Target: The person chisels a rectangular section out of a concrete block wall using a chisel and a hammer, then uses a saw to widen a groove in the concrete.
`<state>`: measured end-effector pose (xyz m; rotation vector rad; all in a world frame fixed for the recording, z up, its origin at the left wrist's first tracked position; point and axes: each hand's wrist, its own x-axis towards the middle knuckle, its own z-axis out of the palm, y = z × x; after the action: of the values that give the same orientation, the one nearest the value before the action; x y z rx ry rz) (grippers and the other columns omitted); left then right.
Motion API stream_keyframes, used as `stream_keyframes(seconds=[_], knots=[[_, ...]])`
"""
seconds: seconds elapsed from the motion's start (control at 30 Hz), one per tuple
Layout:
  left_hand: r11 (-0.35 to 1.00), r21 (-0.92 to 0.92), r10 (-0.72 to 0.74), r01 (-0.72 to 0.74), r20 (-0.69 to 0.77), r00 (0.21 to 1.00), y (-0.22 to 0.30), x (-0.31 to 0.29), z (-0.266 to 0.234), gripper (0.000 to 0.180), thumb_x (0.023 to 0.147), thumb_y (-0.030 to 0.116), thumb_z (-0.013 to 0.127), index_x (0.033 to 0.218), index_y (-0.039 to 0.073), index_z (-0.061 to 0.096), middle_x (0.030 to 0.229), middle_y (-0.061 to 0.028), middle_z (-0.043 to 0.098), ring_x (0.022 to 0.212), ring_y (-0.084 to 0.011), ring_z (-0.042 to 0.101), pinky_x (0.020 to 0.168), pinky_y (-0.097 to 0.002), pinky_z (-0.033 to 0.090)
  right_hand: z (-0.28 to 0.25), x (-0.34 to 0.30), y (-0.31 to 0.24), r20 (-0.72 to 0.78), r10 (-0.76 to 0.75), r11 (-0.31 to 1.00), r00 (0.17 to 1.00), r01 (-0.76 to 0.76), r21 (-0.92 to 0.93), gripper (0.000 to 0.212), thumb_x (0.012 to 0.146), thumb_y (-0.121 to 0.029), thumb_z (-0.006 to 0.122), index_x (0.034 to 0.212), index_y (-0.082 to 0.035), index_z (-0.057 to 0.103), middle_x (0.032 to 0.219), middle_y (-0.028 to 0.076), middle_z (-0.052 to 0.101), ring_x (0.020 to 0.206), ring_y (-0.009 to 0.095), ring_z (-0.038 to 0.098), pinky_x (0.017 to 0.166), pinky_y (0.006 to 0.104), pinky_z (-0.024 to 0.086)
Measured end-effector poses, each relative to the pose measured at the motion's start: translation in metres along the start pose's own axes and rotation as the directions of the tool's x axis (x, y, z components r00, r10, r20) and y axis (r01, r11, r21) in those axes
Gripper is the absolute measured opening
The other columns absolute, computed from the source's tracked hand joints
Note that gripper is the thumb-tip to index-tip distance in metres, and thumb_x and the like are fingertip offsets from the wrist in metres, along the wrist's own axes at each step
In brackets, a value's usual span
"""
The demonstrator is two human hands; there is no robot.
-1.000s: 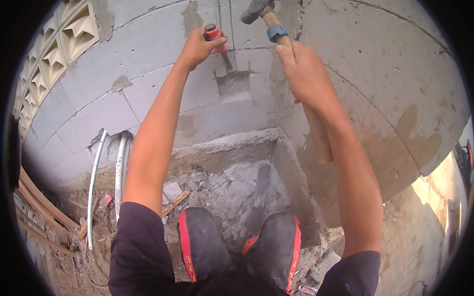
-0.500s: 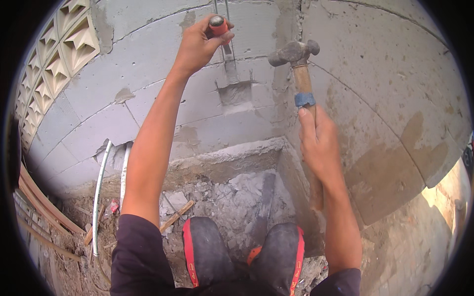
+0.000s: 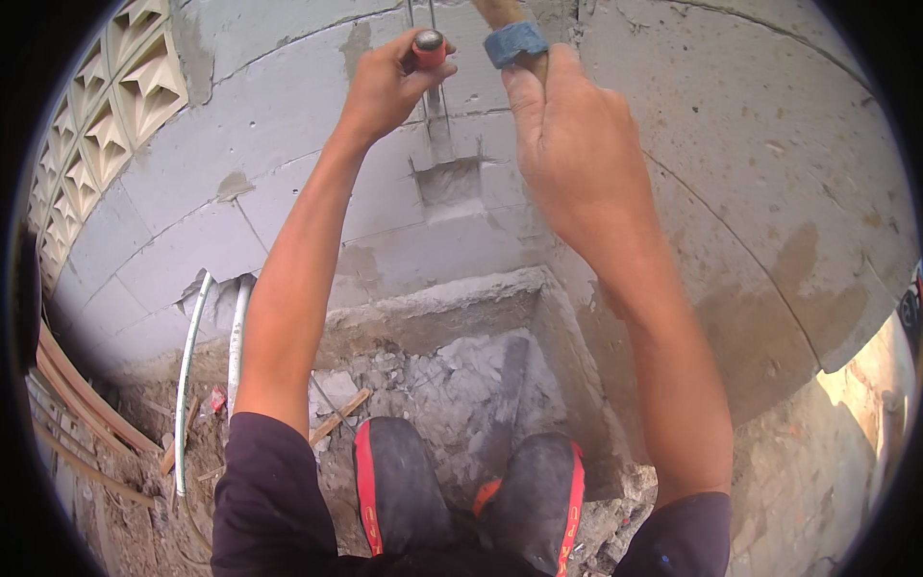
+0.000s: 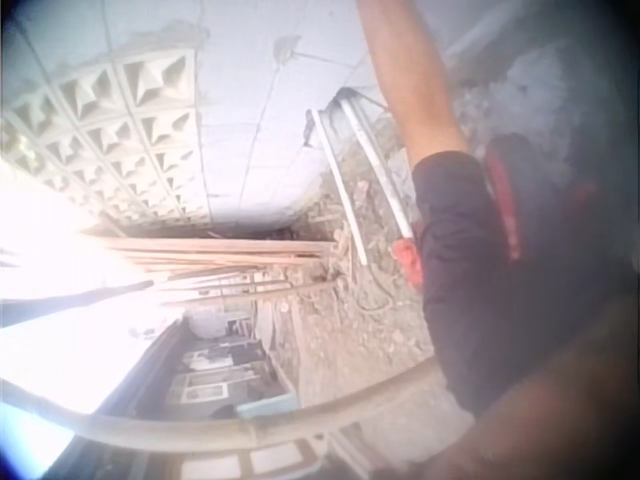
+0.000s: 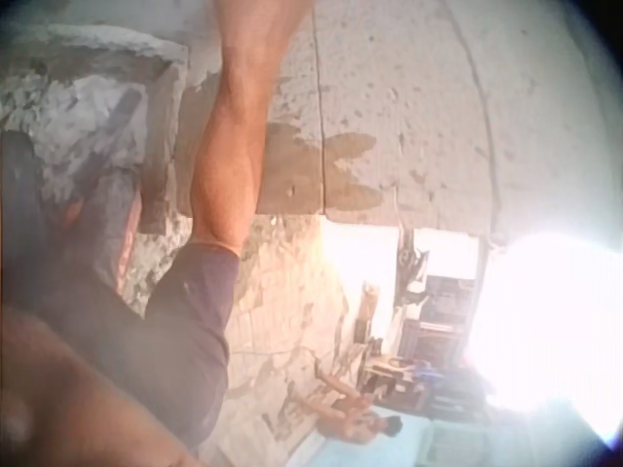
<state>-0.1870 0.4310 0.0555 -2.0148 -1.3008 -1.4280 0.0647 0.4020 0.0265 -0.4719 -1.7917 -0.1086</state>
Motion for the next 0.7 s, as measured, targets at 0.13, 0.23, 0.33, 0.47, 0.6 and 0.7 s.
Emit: stream_keyframes(seconds=[0.13, 0.23, 0.33, 0.47, 0.6, 0.7], knots=[[0.998, -0.025, -0.054, 0.054, 0.009, 0.999, -0.010, 0.000, -0.003, 0.024, 0.089, 0.013, 0.077, 0.109, 0.003, 0.068, 0.099, -0.0054, 0.073, 0.095, -0.0149, 0.069, 0.084, -0.0314, 0.053, -0.010, 0.008, -0.005, 0.185, 0.168, 0.986, 0.968, -0.168, -0.011, 0.029, 0.105, -0.025, 0.050, 0.095, 0.002, 0.054, 0.068, 0.025, 0.061, 0.065, 0.047, 0.060, 0.059, 0.0521, 0.044], [0.998, 0.017, -0.057, 0.057, -0.005, 0.998, -0.011, -0.008, -0.003, 0.024, 0.088, 0.013, 0.077, 0.109, 0.004, 0.068, 0.099, -0.0049, 0.073, 0.095, -0.0148, 0.069, 0.083, -0.0316, 0.053, -0.006, -0.004, -0.021, 0.054, 0.135, 0.980, 0.989, -0.142, 0.138, 0.030, 0.105, -0.026, 0.050, 0.096, 0.002, 0.054, 0.067, 0.024, 0.061, 0.064, 0.045, 0.061, 0.059, 0.0523, 0.044], [0.997, 0.027, -0.066, 0.065, 0.021, 0.998, -0.005, -0.008, 0.008, 0.024, 0.088, 0.014, 0.077, 0.109, 0.005, 0.068, 0.098, -0.0051, 0.073, 0.095, -0.0151, 0.069, 0.082, -0.0316, 0.053, 0.002, -0.003, -0.003, 0.162, 0.138, 0.990, 0.977, -0.142, 0.012, 0.030, 0.105, -0.026, 0.050, 0.096, 0.002, 0.055, 0.067, 0.023, 0.062, 0.064, 0.045, 0.061, 0.059, 0.0512, 0.045], [0.994, 0.049, -0.097, 0.094, 0.064, 0.993, -0.013, -0.001, -0.001, 0.025, 0.088, 0.015, 0.078, 0.109, 0.005, 0.069, 0.097, -0.0053, 0.073, 0.094, -0.0154, 0.069, 0.081, -0.0314, 0.053, -0.007, -0.002, -0.019, 0.152, 0.168, 0.975, 0.974, -0.187, 0.119, 0.033, 0.105, -0.028, 0.049, 0.096, 0.003, 0.056, 0.069, 0.023, 0.062, 0.065, 0.044, 0.062, 0.061, 0.0513, 0.046], [0.996, 0.091, -0.019, 0.015, 0.040, 0.999, -0.013, 0.006, 0.010, 0.026, 0.088, 0.015, 0.077, 0.109, 0.002, 0.068, 0.096, -0.0065, 0.073, 0.090, -0.0155, 0.068, 0.081, -0.0321, 0.053, 0.001, 0.006, -0.006, 0.070, 0.081, 0.995, 0.994, -0.085, 0.059, 0.037, 0.105, -0.030, 0.048, 0.094, 0.004, 0.056, 0.073, 0.023, 0.063, 0.070, 0.040, 0.063, 0.067, 0.0496, 0.047], [0.989, -0.030, -0.139, 0.142, 0.088, 0.986, -0.021, 0.017, 0.003, 0.030, 0.087, 0.019, 0.079, 0.108, 0.000, 0.068, 0.095, -0.0078, 0.073, 0.087, -0.0151, 0.067, 0.079, -0.0323, 0.053, -0.008, 0.027, -0.005, 0.394, 0.264, 0.965, 0.881, -0.244, -0.100, 0.037, 0.106, -0.030, 0.048, 0.091, 0.004, 0.056, 0.078, 0.023, 0.063, 0.073, 0.038, 0.063, 0.069, 0.0466, 0.047]])
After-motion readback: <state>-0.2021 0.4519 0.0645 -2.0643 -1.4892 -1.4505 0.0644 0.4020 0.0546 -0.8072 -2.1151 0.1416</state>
